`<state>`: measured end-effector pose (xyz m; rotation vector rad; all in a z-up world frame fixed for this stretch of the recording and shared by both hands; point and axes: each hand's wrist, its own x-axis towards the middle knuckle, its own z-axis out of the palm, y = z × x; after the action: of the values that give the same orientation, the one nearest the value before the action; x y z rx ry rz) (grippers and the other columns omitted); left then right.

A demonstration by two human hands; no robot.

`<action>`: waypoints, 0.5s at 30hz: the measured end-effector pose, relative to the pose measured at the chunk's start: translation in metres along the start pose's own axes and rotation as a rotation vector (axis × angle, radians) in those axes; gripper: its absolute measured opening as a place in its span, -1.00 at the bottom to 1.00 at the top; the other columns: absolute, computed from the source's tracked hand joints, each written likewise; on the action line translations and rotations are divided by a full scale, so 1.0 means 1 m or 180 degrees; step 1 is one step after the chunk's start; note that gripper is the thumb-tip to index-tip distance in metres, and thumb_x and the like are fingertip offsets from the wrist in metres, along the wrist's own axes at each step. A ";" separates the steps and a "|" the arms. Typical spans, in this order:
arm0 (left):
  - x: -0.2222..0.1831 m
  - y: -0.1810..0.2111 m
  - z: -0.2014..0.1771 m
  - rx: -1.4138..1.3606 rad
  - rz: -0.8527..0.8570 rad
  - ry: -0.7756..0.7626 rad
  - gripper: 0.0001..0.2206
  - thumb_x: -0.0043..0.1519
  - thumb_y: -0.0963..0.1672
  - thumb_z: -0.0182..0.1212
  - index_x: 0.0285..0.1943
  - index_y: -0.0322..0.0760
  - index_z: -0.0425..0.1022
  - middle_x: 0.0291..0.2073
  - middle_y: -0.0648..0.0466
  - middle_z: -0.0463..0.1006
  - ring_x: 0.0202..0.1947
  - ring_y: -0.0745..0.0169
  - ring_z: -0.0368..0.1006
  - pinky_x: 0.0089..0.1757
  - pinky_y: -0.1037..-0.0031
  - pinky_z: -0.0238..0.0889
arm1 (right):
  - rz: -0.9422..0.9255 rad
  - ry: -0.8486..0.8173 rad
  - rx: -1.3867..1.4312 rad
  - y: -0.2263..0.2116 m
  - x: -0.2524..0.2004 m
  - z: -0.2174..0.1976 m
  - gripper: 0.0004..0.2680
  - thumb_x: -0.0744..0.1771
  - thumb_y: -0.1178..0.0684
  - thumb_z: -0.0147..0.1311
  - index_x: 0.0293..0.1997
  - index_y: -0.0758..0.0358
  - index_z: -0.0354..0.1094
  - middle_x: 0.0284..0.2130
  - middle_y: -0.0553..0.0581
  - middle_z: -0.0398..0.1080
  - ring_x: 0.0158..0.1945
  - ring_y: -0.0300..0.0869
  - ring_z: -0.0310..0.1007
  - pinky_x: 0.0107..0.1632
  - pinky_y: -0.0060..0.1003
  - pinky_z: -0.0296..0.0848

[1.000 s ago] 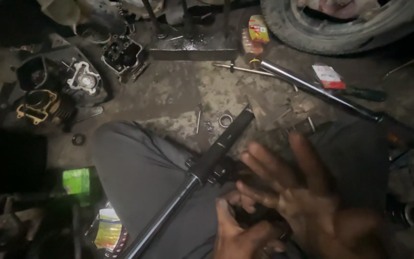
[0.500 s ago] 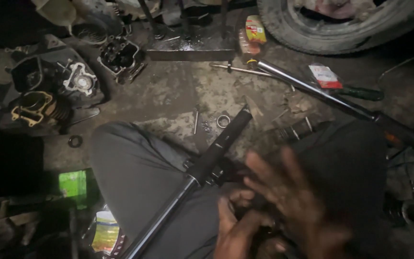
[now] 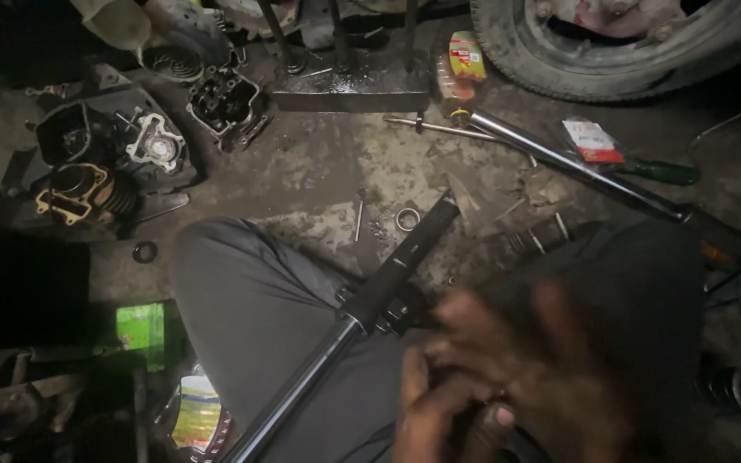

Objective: The person sits on the floor of a motorcycle repair shop and services a front fork assembly. They wipe fork components with a rag, fit a seal ring onto the fork tube, handle small rings and a packaged part, and pour liquid from a plastic bottle near the parts.

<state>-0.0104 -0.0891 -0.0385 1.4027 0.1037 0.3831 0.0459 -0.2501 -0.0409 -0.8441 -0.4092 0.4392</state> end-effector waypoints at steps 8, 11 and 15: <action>0.008 0.008 -0.007 -0.0020 0.0649 -0.0681 -0.85 0.08 -0.15 0.46 -0.30 -0.32 0.60 0.09 -0.25 0.38 0.18 -0.19 0.39 0.16 0.14 0.37 | -0.0127 -0.0436 0.0538 0.000 0.042 0.023 -0.27 0.40 -0.38 -0.01 0.67 -0.03 -0.51 0.63 0.44 -0.45 0.69 0.17 -0.40 0.63 0.15 -0.19; -0.004 -0.003 0.002 0.0069 -0.0161 -0.0135 -0.81 0.04 -0.10 0.59 -0.47 -0.28 0.67 -0.12 -0.16 0.53 0.02 -0.08 0.43 0.02 0.19 0.44 | 0.0104 0.0048 0.1848 -0.007 0.045 0.056 -0.26 0.40 -0.37 -0.09 0.67 0.08 -0.55 0.62 0.42 -0.46 0.65 0.15 -0.40 0.57 0.11 -0.21; 0.005 -0.018 0.000 0.0163 0.0757 -0.0420 -0.83 0.17 -0.09 0.45 -0.38 -0.25 0.65 0.05 -0.17 0.47 0.24 -0.05 0.46 0.22 0.20 0.33 | 0.0102 0.0507 0.2697 0.005 0.035 0.058 -0.29 0.41 -0.39 -0.19 0.66 0.14 -0.53 0.62 0.38 -0.44 0.65 0.12 -0.43 0.58 0.04 -0.26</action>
<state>-0.0023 -0.0895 -0.0555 1.4918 -0.1637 0.4858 0.0442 -0.1930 -0.0044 -0.0585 -0.0365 0.5124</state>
